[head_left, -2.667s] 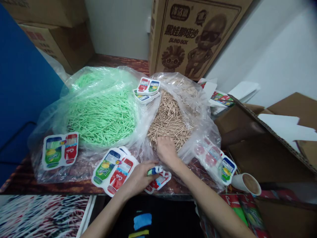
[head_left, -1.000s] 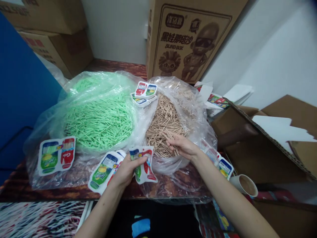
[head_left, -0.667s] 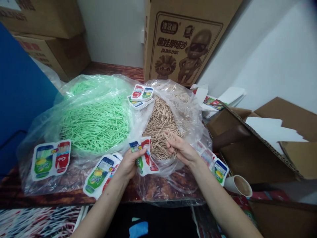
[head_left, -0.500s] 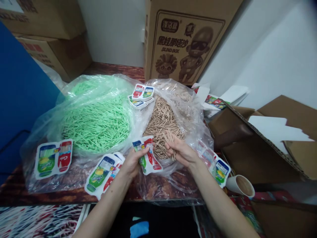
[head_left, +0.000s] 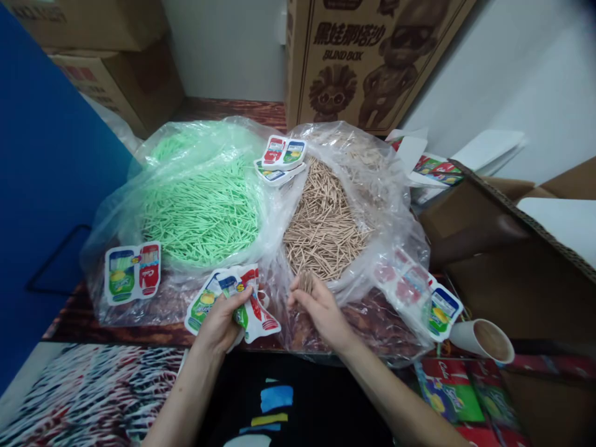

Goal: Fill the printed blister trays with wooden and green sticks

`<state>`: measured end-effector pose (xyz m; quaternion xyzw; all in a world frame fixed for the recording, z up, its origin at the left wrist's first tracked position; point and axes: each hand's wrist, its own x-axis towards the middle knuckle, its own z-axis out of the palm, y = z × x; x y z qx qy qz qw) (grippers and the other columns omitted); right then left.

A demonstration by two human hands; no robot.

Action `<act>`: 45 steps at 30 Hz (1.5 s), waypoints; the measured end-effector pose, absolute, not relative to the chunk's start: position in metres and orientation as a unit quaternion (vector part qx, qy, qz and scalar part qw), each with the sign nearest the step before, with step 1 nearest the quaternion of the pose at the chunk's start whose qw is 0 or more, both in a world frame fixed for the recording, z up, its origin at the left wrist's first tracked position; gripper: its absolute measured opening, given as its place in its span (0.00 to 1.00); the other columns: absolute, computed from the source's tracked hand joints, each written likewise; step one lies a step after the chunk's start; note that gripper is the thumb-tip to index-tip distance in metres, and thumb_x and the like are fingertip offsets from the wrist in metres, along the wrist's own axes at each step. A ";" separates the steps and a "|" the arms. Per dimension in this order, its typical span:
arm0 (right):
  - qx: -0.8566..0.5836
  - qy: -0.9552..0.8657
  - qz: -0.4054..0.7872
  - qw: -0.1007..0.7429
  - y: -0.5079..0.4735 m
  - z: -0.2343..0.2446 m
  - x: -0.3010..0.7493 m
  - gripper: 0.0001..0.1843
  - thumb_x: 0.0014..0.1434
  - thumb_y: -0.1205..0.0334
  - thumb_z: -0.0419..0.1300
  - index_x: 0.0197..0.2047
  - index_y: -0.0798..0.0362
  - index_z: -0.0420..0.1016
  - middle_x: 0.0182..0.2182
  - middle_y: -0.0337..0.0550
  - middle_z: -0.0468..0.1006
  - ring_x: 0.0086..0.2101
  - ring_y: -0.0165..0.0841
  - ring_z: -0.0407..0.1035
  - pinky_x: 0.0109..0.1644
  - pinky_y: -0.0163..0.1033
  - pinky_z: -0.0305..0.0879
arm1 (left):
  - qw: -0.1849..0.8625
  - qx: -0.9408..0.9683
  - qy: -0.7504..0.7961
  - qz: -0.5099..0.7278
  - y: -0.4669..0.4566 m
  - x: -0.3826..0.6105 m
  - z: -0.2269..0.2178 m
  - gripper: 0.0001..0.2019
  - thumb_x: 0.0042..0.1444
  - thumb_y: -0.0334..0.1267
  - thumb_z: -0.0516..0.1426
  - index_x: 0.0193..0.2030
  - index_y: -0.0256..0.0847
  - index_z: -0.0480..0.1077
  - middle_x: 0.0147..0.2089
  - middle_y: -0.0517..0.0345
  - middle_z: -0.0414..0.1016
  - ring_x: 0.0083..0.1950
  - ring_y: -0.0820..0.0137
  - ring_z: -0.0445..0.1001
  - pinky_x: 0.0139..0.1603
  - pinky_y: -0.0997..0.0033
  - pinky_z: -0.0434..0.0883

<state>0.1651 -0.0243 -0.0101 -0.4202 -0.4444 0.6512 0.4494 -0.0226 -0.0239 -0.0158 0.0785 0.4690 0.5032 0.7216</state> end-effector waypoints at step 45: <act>-0.479 -0.610 0.498 0.387 -0.053 -0.050 0.155 0.11 0.64 0.62 0.51 0.38 0.49 0.74 0.35 0.42 0.75 0.38 0.36 0.69 0.45 0.39 0.62 | 0.665 0.163 0.495 0.535 -0.033 -0.038 -0.001 0.17 0.38 0.32 0.69 0.38 0.36 0.76 0.32 0.55 0.82 0.31 0.64 0.80 0.39 0.66 0.76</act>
